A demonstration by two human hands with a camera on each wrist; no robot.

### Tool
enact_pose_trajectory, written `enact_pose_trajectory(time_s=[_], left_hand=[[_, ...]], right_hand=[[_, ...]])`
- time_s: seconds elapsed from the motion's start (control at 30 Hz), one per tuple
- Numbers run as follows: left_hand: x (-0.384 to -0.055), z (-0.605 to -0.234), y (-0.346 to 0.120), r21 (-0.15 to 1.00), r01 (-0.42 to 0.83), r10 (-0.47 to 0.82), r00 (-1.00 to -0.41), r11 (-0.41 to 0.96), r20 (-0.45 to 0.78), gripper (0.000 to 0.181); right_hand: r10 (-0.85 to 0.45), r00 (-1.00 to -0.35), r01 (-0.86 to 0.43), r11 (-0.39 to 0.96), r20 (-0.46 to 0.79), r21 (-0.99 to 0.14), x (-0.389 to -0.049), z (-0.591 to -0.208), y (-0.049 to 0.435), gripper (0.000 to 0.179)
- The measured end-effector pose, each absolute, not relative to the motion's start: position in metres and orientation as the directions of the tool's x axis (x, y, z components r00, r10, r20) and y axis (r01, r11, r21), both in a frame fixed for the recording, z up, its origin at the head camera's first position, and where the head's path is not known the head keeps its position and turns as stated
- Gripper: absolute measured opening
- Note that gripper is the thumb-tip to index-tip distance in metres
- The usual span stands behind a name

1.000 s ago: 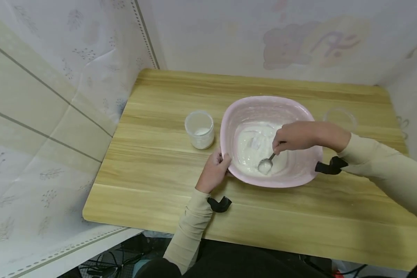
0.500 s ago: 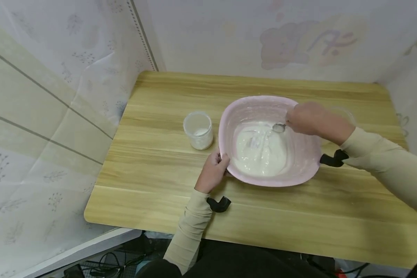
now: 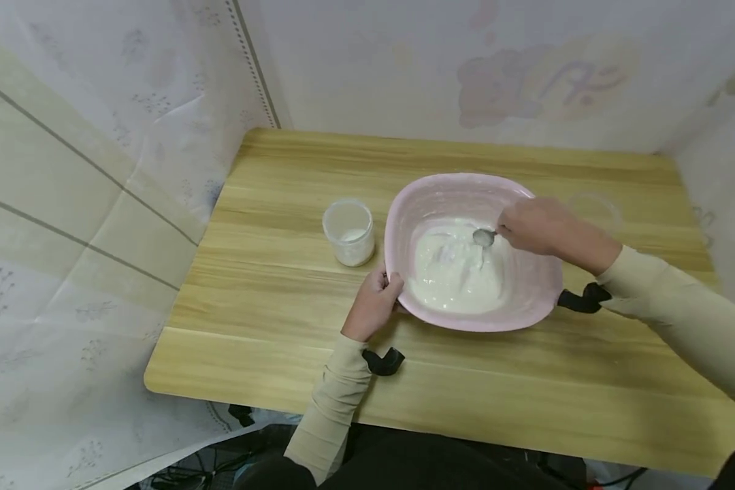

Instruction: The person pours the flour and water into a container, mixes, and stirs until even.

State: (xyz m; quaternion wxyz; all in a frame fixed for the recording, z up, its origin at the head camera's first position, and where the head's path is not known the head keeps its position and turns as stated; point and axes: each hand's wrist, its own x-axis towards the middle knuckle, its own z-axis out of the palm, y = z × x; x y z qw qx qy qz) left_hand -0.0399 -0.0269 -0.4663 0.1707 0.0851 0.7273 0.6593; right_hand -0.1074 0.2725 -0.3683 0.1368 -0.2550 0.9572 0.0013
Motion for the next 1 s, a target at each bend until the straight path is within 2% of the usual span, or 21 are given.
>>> enact_pose_trajectory(time_s=[0.07,0.13,0.23,0.3,0.37,0.43,0.6,0.7,0.8,1.0], left_hand=[[-0.04,-0.467,-0.028,0.988,-0.106,0.343,-0.929,0.116,-0.14,0.044],[-0.039,-0.467,-0.029,0.987,-0.119,0.345,-0.927,0.11,-0.15,0.044],[-0.04,-0.466,-0.03,0.987,-0.126,0.359,-0.921,0.099,-0.153,0.045],[-0.04,-0.466,-0.03,0.988,-0.125,0.359,-0.921,0.093,-0.151,0.045],[-0.041,-0.467,-0.03,0.988,-0.121,0.349,-0.926,0.093,-0.146,0.045],[-0.042,-0.467,-0.03,0.988,-0.121,0.345,-0.927,0.091,-0.145,0.045],[-0.042,-0.469,-0.029,0.989,-0.125,0.375,-0.916,0.074,-0.144,0.043],[-0.042,-0.469,-0.029,0.991,-0.12,0.377,-0.916,0.065,-0.136,0.044],[-0.041,-0.469,-0.029,0.991,-0.117,0.373,-0.918,0.066,-0.134,0.045],[-0.042,-0.468,-0.028,0.992,-0.109,0.385,-0.914,0.069,-0.127,0.044]], right_hand=[[-0.485,-0.848,-0.492,0.87,-0.213,-0.026,-0.112,-0.373,0.272,0.031],[-0.53,-0.819,-0.528,0.846,-0.22,-0.072,-0.111,-0.377,0.266,0.031],[-0.615,-0.731,-0.572,0.788,-0.294,-0.226,-0.1,-0.375,0.251,0.025],[-0.648,-0.671,-0.549,0.761,-0.361,-0.344,-0.094,-0.372,0.24,0.023],[-0.653,-0.65,-0.538,0.757,-0.388,-0.372,-0.092,-0.37,0.232,0.022],[-0.634,-0.668,-0.526,0.773,-0.39,-0.355,-0.096,-0.371,0.231,0.023],[-0.548,-0.794,-0.508,0.836,-0.263,-0.21,-0.116,-0.38,0.243,0.027],[-0.571,-0.795,-0.547,0.82,-0.206,-0.167,-0.124,-0.387,0.242,0.028],[-0.622,-0.742,-0.588,0.783,-0.251,-0.202,-0.118,-0.389,0.232,0.025],[-0.672,-0.585,-0.598,0.736,-0.454,-0.319,-0.087,-0.363,0.222,0.021]])
